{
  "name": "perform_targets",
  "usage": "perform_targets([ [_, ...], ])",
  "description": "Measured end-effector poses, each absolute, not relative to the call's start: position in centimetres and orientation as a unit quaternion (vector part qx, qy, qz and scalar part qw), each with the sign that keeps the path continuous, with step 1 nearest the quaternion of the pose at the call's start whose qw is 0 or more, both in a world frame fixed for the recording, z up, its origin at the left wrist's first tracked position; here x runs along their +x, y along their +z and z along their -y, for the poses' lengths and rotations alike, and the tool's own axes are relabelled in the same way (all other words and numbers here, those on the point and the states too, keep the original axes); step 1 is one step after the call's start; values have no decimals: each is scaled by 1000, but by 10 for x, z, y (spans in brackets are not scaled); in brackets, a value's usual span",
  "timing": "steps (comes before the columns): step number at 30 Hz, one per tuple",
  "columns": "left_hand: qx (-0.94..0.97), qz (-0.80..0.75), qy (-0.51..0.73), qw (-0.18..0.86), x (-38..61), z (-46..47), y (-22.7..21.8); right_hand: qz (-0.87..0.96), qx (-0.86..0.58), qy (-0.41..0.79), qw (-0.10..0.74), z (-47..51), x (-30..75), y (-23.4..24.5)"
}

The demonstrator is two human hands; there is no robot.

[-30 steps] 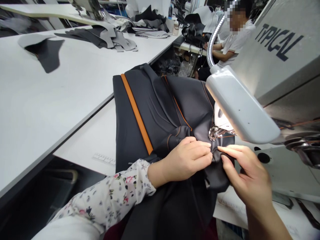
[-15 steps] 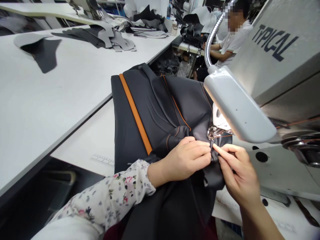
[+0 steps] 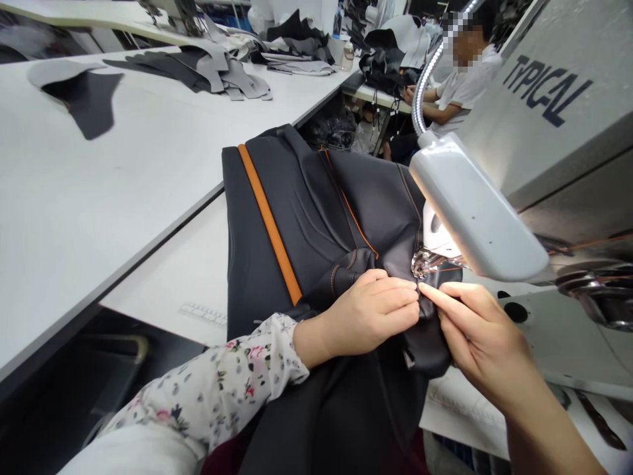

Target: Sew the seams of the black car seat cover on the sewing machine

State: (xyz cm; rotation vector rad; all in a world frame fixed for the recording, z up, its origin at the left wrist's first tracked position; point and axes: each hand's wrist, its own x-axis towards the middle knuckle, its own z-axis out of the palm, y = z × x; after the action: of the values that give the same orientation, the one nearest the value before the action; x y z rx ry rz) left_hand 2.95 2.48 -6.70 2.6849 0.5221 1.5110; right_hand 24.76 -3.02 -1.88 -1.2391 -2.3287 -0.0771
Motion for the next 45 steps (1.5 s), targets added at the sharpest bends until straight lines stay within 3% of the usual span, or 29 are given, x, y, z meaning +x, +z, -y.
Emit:
perform_targets([
  [15,868,-162,469,27,28,-26,-65,866,-452,-109,185,35,244,-12],
  [45,867,-161,470,39,28,-26,-60,858,-466,-124,178,38,239,-12],
])
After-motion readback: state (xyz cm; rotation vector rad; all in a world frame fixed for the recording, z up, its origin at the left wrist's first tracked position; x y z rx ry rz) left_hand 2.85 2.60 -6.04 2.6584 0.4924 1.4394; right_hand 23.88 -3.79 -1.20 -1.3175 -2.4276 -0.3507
